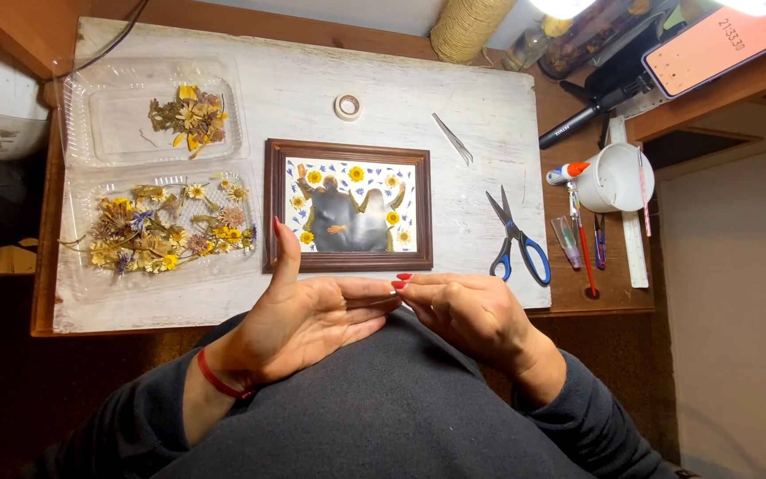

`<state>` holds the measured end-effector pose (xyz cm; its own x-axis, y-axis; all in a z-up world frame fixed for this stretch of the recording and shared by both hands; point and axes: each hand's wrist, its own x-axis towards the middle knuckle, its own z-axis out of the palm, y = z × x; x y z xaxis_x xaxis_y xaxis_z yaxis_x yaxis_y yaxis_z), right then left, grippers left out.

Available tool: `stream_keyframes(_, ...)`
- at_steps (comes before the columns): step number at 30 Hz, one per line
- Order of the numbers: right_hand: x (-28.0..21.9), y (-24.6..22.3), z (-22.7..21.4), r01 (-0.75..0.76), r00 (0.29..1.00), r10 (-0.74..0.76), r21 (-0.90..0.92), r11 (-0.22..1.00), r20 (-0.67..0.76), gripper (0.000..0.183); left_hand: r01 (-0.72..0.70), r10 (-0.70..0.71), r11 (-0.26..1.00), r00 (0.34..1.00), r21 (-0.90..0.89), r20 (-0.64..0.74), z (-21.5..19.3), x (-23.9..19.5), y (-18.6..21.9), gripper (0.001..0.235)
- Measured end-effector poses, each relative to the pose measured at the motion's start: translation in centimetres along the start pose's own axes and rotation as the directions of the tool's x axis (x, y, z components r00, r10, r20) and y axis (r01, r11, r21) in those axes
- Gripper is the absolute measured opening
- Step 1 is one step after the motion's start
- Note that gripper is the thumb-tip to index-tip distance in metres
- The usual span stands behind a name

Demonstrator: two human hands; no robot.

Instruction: Arranging dried flowers inside a picture frame with a photograph.

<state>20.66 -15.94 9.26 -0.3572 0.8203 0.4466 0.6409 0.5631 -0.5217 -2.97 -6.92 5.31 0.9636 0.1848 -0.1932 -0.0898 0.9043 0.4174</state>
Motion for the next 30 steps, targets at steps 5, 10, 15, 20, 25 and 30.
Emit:
stream_keyframes(5, -0.4, 0.2, 0.2, -0.011, 1.0, 0.011, -0.011, 1.0, -0.003, 0.019, 0.001, -0.001, 1.0, 1.0, 0.011, -0.017, -0.2, 0.0, -0.2, 0.141)
stream_keyframes(10, -0.4, 0.1, 0.6, -0.011, 0.999, 0.01, -0.027, 1.0, -0.036, 0.019, -0.002, 0.002, 1.0, 1.0, -0.004, -0.024, -0.3, 0.1, -0.3, 0.14)
stream_keyframes(15, -0.1, 0.1, 0.6, -0.029, 0.998, 0.027, -0.056, 0.998, -0.049, 0.023, -0.003, 0.005, 0.999, 1.0, 0.052, -0.029, -0.1, 0.0, -0.1, 0.138)
stream_keyframes(20, -1.0, 0.9, 0.7, -0.066, 0.994, 0.06, -0.063, 0.996, -0.094, 0.027, 0.006, -0.003, 0.998, 0.998, 0.065, -0.059, -0.1, 0.0, 0.0, 0.138)
stream_keyframes(25, -1.5, 1.6, 0.0, -0.042, 0.983, 0.019, -0.125, 0.991, -0.18, 0.029, -0.005, 0.01, 0.998, 0.996, 0.061, -0.09, -0.1, 0.1, 0.0, 0.138)
stream_keyframes(30, -5.2, 6.4, 1.0, -0.249, 0.949, 0.173, -0.287, 0.925, -0.265, 0.029, -0.006, 0.012, 0.999, 0.994, 0.05, -0.112, -0.2, 0.3, 0.2, 0.135)
